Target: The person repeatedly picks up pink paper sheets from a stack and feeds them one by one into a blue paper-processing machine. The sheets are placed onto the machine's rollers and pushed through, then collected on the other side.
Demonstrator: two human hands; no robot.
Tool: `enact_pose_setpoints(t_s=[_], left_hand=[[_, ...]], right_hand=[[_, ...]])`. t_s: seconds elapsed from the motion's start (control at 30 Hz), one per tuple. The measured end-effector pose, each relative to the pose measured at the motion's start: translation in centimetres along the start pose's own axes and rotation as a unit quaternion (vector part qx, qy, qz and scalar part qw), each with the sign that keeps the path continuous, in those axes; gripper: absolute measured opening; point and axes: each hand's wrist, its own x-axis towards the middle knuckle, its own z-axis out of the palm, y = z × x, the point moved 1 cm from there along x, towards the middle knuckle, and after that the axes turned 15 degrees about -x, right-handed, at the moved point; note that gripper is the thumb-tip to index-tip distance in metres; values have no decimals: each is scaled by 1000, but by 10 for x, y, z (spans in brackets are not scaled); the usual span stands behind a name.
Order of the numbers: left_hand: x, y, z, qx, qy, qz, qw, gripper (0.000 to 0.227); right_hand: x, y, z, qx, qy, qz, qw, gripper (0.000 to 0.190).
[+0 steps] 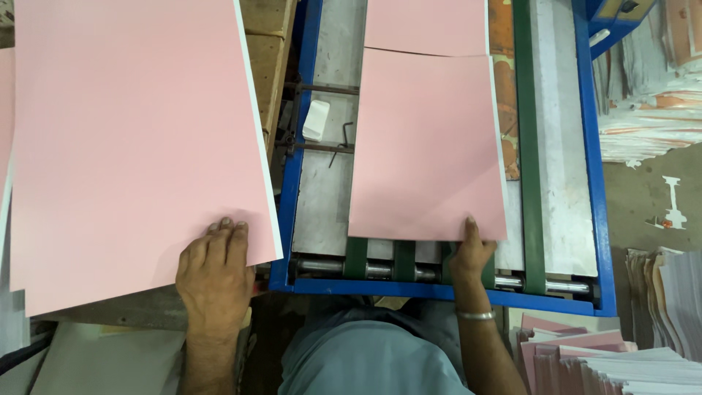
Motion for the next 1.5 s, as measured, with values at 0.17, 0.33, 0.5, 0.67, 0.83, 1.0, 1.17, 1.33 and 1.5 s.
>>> enact_pose_setpoints(t_s=[0.17,0.33,0.5,0.67,0.83,1.0,1.17,1.33,1.5], left_hand=[[0,2,-3,4,-15,-11,1000,35],[5,4,-7,-12,-21,-12,1000,36],[6,-9,-17,-51,-76,-11,996,50],[-7,-53,-39,-124,18,-99,987,45],[3,-2,-4,-135,-51,-68,987,61],[17,113,34,-70,-199,65,975,61],[17,95,16,-162,-195,43,966,69],[24,15,-6,-17,-113,-16,993,68],[13,-2,-2,3,-63,-19,998,40]], right_hand=[[32,16,23,23,-46,80,995,40],[33,11,13,8,-183,178,967,43],[7,5,0,-28,-203,198,959,45],[-39,-16,1,-16,-273,190,943,45],[-97,-79,47,-10,-434,102,895,47],[-151,-102,91,88,-518,162,835,46],[-110,-97,84,79,-266,180,944,41],[-26,-72,23,30,-123,45,991,34],[24,-36,-29,31,-1,69,997,31]])
